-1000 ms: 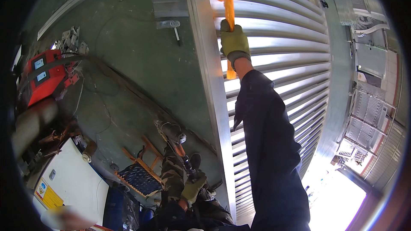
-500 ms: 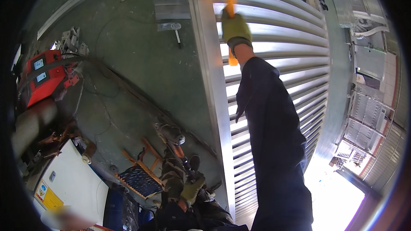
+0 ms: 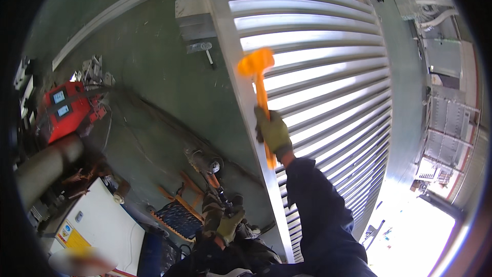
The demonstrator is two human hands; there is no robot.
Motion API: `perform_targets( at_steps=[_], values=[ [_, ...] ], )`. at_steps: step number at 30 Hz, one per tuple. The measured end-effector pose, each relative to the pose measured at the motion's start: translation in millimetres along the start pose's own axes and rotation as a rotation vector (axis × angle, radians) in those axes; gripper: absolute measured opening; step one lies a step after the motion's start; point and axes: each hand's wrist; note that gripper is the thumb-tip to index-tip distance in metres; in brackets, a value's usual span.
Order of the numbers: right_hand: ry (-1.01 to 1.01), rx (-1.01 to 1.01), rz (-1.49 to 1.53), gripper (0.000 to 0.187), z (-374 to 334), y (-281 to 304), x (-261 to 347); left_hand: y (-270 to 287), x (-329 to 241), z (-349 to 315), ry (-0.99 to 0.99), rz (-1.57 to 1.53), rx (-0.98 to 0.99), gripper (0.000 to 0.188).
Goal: The person uses a rubber mallet to align a metal panel, then welds its edge with a handheld welding torch. The task involves repeated welding passes along the panel seam while wearing gloves and a work jacket.
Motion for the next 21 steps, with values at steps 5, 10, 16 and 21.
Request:
perform_targets(
  at_steps=[5, 10, 16, 21],
  values=[
    [-0.136, 0.093, -0.34, 0.059, -128.0, 40.9, -110.9, -18.6, -46.4, -30.0, -0.127, 0.093, -0.013, 0.022],
    [-0.066, 0.142, -0.561, 0.068, -240.7, 85.0, -234.9, 14.8, -17.0, -26.3, -0.155, 0.121, -0.004, 0.016],
    [-0.156, 0.057, -0.334, 0.062, -395.0, 93.4, -412.4, 18.7, -17.9, -30.1, -0.052, 0.294, 0.412, 0.023],
    [-0.35, -0.053, 0.07, 0.05, -488.2, 15.4, -561.8, -100.4, -13.4, -120.4, 0.029, 0.259, 0.615, 0.026]
  ],
)
Point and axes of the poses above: each hand's wrist, its own z-axis towards the middle knuckle, its own y-axis out of the back of the hand, x = y × z, and after that the axes turned 8 degrees about -y, right-handed
